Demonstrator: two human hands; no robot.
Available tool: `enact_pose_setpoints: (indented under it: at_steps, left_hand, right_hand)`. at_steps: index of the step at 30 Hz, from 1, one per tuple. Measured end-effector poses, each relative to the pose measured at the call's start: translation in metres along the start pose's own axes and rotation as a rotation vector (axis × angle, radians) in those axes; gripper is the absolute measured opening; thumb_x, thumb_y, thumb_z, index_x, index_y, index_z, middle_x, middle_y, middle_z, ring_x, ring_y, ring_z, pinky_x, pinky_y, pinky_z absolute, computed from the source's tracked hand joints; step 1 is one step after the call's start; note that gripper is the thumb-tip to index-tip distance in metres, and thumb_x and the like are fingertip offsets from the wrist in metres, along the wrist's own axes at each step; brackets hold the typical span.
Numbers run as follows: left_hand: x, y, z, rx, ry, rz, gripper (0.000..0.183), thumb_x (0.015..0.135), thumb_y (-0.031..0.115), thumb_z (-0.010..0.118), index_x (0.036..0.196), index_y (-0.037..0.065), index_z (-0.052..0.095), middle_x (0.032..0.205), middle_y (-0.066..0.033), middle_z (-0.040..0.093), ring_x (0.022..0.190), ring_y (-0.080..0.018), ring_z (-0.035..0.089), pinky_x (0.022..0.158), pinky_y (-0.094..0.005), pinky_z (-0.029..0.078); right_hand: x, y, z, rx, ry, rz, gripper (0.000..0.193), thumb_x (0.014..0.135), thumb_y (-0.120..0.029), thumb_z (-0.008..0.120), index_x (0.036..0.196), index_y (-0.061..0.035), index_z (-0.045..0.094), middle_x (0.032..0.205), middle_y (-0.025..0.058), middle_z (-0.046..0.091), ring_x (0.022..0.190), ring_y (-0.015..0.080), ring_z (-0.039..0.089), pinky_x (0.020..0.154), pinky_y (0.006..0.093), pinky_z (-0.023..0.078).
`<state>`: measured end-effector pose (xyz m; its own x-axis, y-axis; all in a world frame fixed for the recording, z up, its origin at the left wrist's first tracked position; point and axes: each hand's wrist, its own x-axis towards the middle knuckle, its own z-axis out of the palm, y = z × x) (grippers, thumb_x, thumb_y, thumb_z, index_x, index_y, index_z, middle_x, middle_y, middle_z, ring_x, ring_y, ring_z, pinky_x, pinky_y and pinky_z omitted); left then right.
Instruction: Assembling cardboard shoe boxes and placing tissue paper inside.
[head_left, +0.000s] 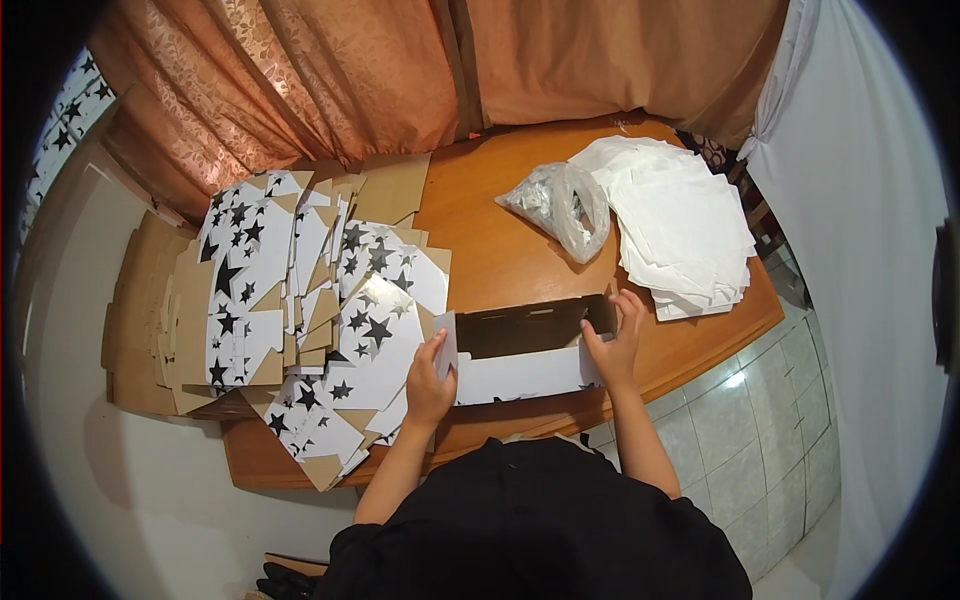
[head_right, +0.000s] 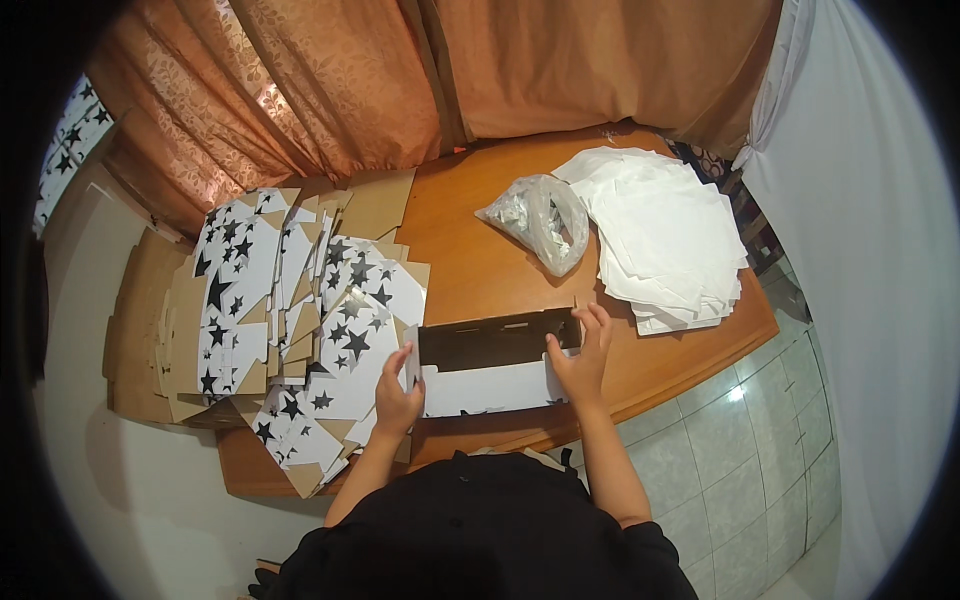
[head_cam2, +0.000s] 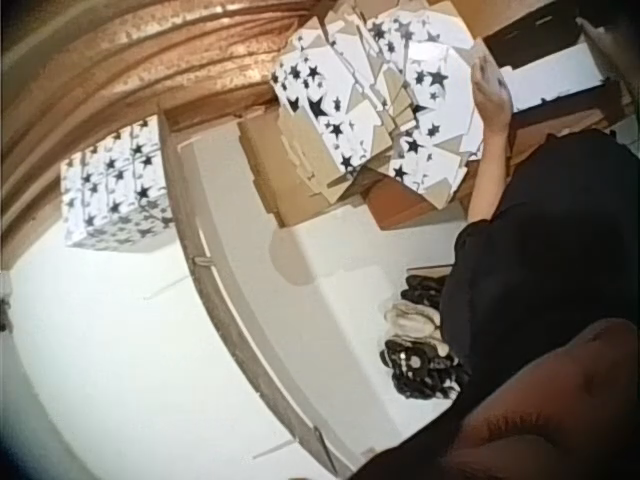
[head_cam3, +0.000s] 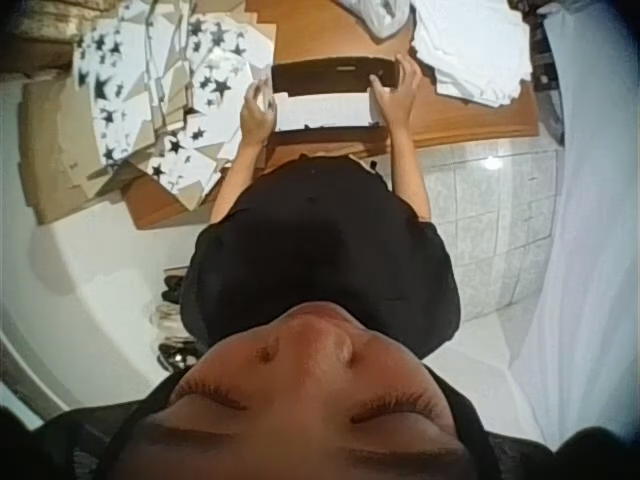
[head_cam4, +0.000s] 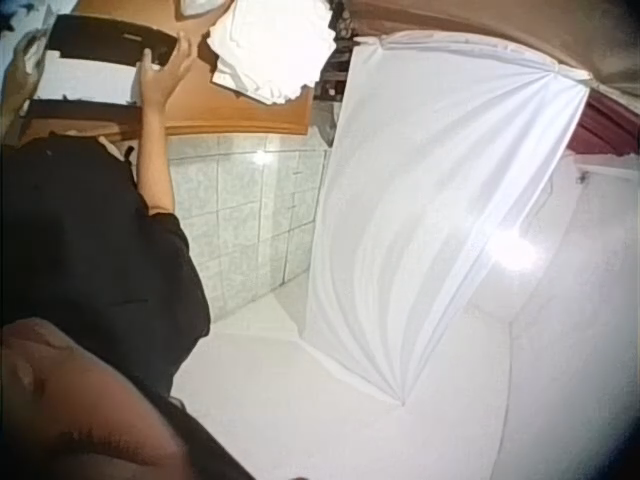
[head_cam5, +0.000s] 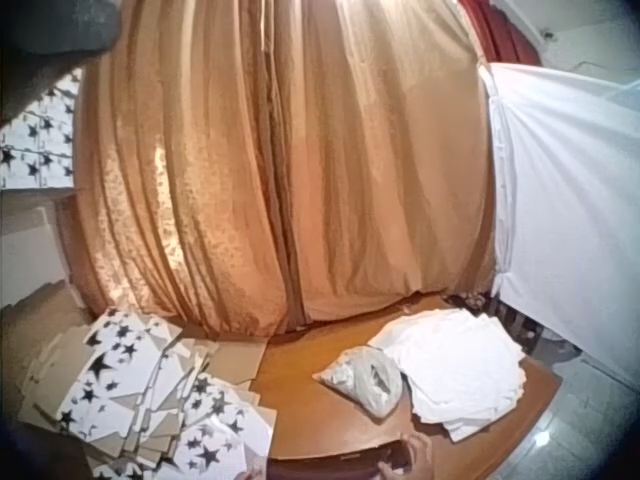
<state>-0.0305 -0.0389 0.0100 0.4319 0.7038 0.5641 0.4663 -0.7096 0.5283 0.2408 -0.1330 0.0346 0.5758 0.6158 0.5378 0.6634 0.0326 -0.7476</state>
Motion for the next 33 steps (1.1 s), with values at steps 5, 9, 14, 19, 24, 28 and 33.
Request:
enact_pose_setpoints:
  at_steps: [5, 9, 14, 19, 24, 28, 33]
  left_hand:
    - [0.001, 0.003, 0.002, -0.039, -0.030, 0.128, 0.036, 0.067, -0.003, 0.060, 0.103, 0.000, 0.056, 0.112, -0.0175, 0.060, 0.106, -0.0329, 0.057, 0.091, -0.0393, 0.045]
    - [0.001, 0.001, 0.005, -0.061, -0.002, 0.148, 0.034, 0.067, -0.003, 0.060, 0.101, 0.000, 0.058, 0.109, -0.0175, 0.061, 0.102, -0.0331, 0.059, 0.088, -0.0385, 0.047]
    - [0.005, 0.000, 0.001, -0.018, -0.017, 0.147, 0.030, 0.073, 0.010, 0.067, 0.102, 0.003, 0.063, 0.106, -0.0141, 0.063, 0.096, -0.0298, 0.061, 0.082, -0.0362, 0.050]
    - [0.010, 0.000, 0.003, -0.010, -0.132, 0.128, 0.029, 0.075, 0.020, 0.067, 0.102, 0.008, 0.065, 0.107, -0.0106, 0.062, 0.102, -0.0280, 0.058, 0.087, -0.0385, 0.046]
    - [0.013, 0.006, 0.007, 0.148, -0.298, -0.017, 0.030, 0.081, 0.028, 0.062, 0.106, 0.012, 0.064, 0.114, -0.0059, 0.060, 0.114, -0.0254, 0.050, 0.097, -0.0499, 0.033]
    - [0.014, 0.009, 0.008, 0.302, -0.427, -0.001, 0.034, 0.084, 0.032, 0.056, 0.111, 0.012, 0.062, 0.122, -0.0054, 0.055, 0.121, -0.0223, 0.043, 0.099, -0.0595, 0.023]
    - [0.010, 0.009, 0.009, 0.424, -0.479, 0.043, 0.038, 0.085, 0.034, 0.054, 0.114, 0.011, 0.059, 0.127, -0.0054, 0.051, 0.124, -0.0208, 0.040, 0.098, -0.0629, 0.021]
  right_hand:
    - [-0.010, 0.015, -0.004, -0.161, -0.091, -0.182, 0.029, 0.068, 0.003, 0.058, 0.093, -0.0108, 0.063, 0.113, 0.0130, 0.046, 0.114, 0.0342, 0.037, 0.099, 0.0406, 0.029]
    - [-0.003, 0.002, 0.005, -0.307, -0.137, -0.115, 0.027, 0.070, -0.003, 0.057, 0.093, -0.0144, 0.067, 0.126, 0.0167, 0.042, 0.122, 0.0401, 0.028, 0.101, 0.0534, 0.020]
    - [0.005, -0.017, 0.008, -0.382, -0.316, 0.005, 0.049, 0.073, -0.012, 0.059, 0.120, -0.0212, 0.054, 0.139, 0.0180, 0.029, 0.129, 0.0432, 0.018, 0.100, 0.0640, 0.009]
    - [0.003, -0.016, 0.008, -0.423, -0.376, 0.006, 0.068, 0.072, -0.013, 0.060, 0.136, -0.0244, 0.039, 0.142, 0.0190, 0.024, 0.130, 0.0424, 0.017, 0.101, 0.0633, 0.007]
    - [-0.007, -0.004, 0.003, -0.262, -0.384, -0.118, 0.059, 0.074, -0.014, 0.060, 0.131, -0.0176, 0.046, 0.140, 0.0205, 0.029, 0.128, 0.0423, 0.023, 0.105, 0.0505, 0.017]
    - [-0.007, -0.002, 0.000, -0.173, -0.360, -0.115, 0.054, 0.075, -0.018, 0.061, 0.127, -0.0164, 0.051, 0.137, 0.0199, 0.034, 0.123, 0.0394, 0.030, 0.103, 0.0466, 0.022]
    - [-0.004, 0.006, -0.002, 0.072, -0.309, -0.024, 0.063, 0.077, -0.021, 0.060, 0.133, -0.0037, 0.039, 0.136, 0.0198, 0.035, 0.124, 0.0360, 0.032, 0.104, 0.0434, 0.022]
